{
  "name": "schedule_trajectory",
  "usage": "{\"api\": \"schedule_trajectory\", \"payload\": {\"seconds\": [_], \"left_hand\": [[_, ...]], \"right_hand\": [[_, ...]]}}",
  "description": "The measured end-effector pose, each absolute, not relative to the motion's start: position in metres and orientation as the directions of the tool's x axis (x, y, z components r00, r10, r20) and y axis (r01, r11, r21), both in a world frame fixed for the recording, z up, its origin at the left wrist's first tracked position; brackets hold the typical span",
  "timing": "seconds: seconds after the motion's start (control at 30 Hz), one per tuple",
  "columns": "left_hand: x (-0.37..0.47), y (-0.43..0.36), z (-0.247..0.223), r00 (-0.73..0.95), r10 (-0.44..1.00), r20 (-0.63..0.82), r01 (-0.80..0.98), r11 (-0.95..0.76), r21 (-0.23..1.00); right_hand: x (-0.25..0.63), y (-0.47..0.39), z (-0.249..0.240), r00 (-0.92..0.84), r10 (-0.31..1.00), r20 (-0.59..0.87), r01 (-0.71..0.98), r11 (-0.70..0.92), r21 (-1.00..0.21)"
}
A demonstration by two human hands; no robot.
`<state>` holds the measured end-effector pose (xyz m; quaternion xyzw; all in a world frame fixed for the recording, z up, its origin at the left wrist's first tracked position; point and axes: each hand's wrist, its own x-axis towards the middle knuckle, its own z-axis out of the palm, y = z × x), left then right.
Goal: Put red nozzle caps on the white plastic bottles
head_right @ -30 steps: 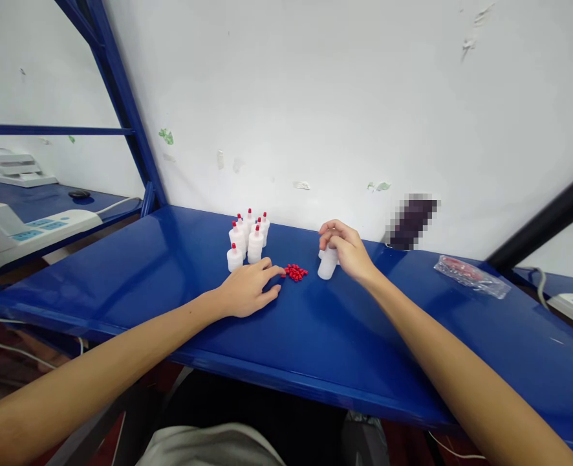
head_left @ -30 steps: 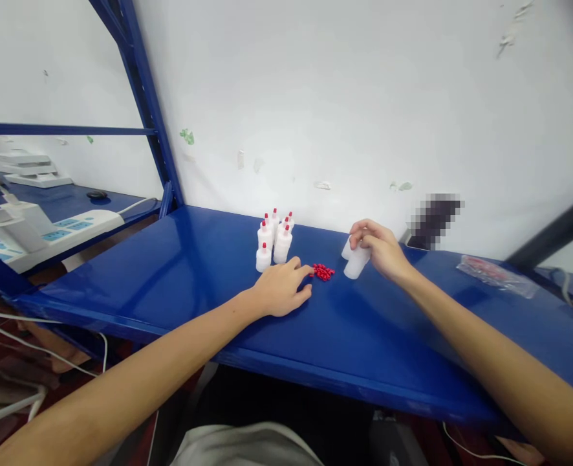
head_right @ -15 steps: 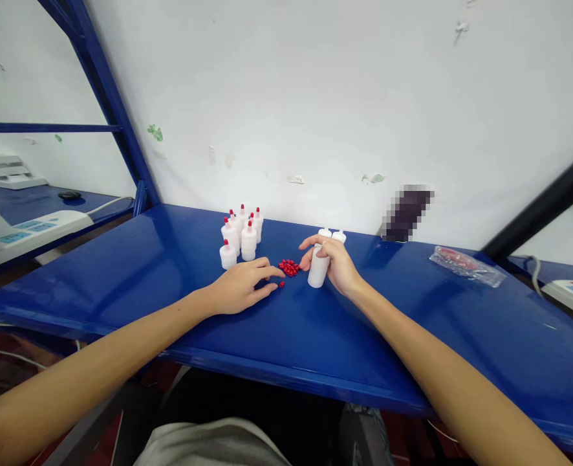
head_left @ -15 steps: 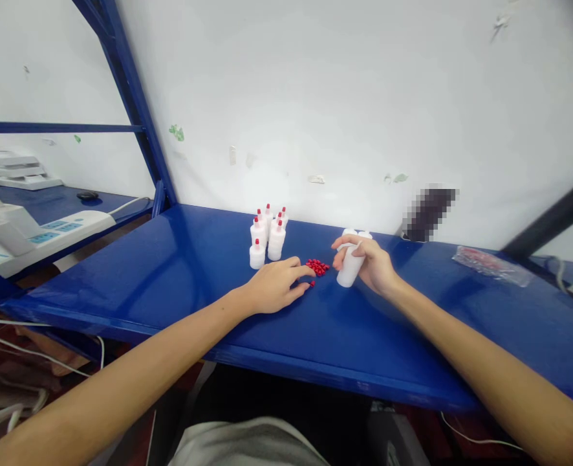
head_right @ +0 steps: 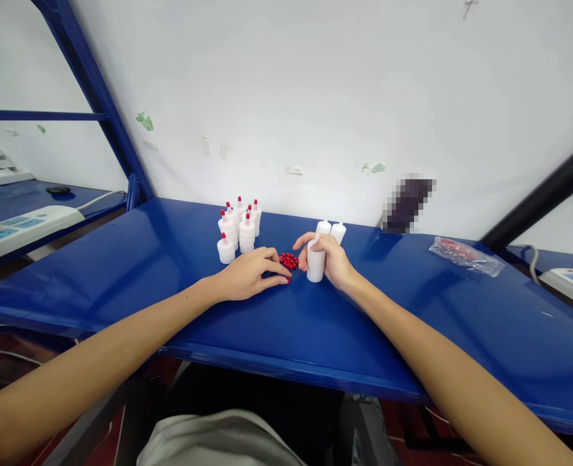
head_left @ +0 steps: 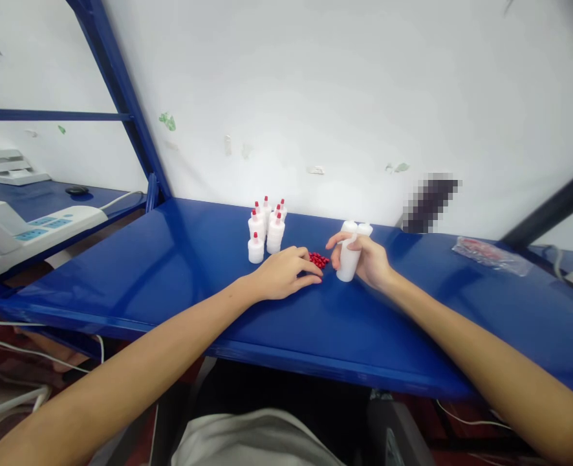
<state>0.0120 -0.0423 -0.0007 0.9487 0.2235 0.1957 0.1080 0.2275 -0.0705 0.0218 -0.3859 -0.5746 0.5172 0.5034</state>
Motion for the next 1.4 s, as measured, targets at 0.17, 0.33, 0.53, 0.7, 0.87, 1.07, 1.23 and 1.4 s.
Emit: {"api": "schedule_trajectory", "payload": {"seconds": [0.17, 0.33, 0.53, 0.7, 0.87, 1.07, 1.23, 1.4], "left_hand": [[0.015, -0.042, 0.002, 0.834, 0.454, 0.314, 0.384, -0.886, 0.26], [0.017, -0.045, 0.001, 0.833, 0.448, 0.324, 0.364, -0.886, 0.289], [0.016, -0.052, 0.005, 0.727, 0.457, 0.512, 0.308, -0.884, 0.352], [0.015, -0.06, 0.016, 0.409, 0.413, 0.814, 0.208, -0.91, 0.358], [0.013, -0.066, 0.021, 0.322, 0.385, 0.865, 0.21, -0.92, 0.332], [0.01, -0.065, 0.018, 0.347, 0.354, 0.869, 0.213, -0.932, 0.294], [0.008, -0.066, 0.018, 0.379, 0.344, 0.859, 0.219, -0.935, 0.277], [0.007, -0.066, 0.018, 0.462, 0.34, 0.819, 0.18, -0.94, 0.288]], "right_hand": [[0.226, -0.073, 0.02, -0.233, 0.951, 0.205, -0.037, 0.202, -0.979], [0.224, -0.075, 0.017, -0.23, 0.934, 0.274, -0.019, 0.277, -0.961], [0.231, -0.076, 0.011, -0.346, 0.911, 0.224, -0.033, 0.226, -0.974], [0.222, -0.086, 0.011, -0.374, 0.904, 0.208, 0.007, 0.227, -0.974], [0.205, -0.102, 0.021, -0.43, 0.861, 0.272, 0.172, 0.374, -0.911], [0.203, -0.105, 0.024, -0.457, 0.846, 0.273, 0.283, 0.429, -0.858], [0.204, -0.104, 0.021, -0.458, 0.846, 0.272, 0.333, 0.447, -0.83], [0.206, -0.105, 0.021, -0.474, 0.823, 0.312, 0.33, 0.495, -0.804]]}}
